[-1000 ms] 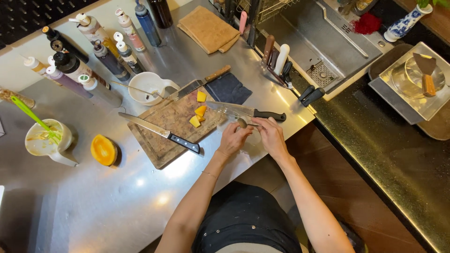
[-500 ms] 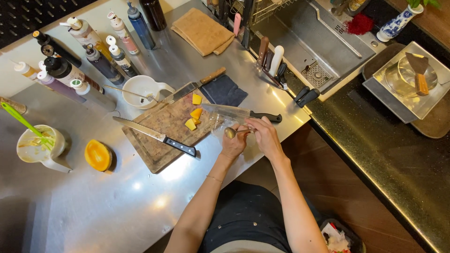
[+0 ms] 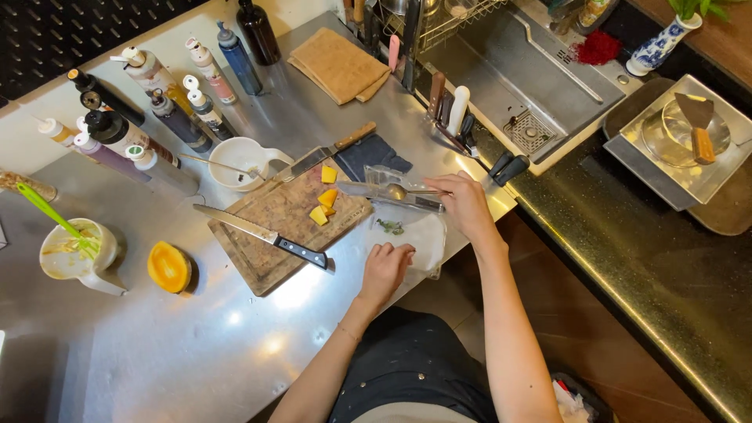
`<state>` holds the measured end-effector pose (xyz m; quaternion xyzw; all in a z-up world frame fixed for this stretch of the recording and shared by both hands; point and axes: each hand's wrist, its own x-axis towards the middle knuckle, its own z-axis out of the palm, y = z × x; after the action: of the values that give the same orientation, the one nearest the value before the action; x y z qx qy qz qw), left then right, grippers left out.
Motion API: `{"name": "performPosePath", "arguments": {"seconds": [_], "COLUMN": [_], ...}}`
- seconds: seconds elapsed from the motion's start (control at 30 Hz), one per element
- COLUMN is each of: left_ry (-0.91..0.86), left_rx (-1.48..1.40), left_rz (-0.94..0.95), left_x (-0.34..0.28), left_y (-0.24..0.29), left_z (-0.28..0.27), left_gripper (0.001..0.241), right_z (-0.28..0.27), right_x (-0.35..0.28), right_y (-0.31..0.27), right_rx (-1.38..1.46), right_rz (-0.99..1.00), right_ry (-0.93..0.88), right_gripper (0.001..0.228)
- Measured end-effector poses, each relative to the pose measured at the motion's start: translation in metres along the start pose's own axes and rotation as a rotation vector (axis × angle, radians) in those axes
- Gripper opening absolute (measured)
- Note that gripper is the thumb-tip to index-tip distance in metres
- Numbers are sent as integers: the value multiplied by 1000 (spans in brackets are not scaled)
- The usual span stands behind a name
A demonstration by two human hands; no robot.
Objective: The person prepares chocolate chunks in a bowl and places them in a microwave to melt.
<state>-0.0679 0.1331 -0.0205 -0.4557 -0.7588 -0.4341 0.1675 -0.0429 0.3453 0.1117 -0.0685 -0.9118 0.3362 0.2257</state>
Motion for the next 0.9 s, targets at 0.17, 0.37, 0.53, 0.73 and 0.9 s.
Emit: {"name": "performPosePath", "arguments": {"seconds": [0.17,0.37,0.53,0.73,0.9], "left_ry": [-22,-147,-249,-96,-116], "left_rx": [13,234,164,101,-80], "left_rz": [-316,-278,-202,-221,-448], "left_x": [3,28,17,46,40], "left_y": [-18,-16,-28,-1,-7], "left_z": [1,-14,-17,-59,-67], "left_gripper": [17,7,9,17,13], "right_z": [-15,-14,-5,-14,-22], "right_x": [-2,-10,-19,-22,-37], "right_y": [-9,-20,-30,-47,-62], "right_rx": [38,0,47,50,140], "right_rz": [49,50,101,96,243], "right_ry": [-14,9,71,165,355], "right_gripper": [47,46,31,29,22]}}
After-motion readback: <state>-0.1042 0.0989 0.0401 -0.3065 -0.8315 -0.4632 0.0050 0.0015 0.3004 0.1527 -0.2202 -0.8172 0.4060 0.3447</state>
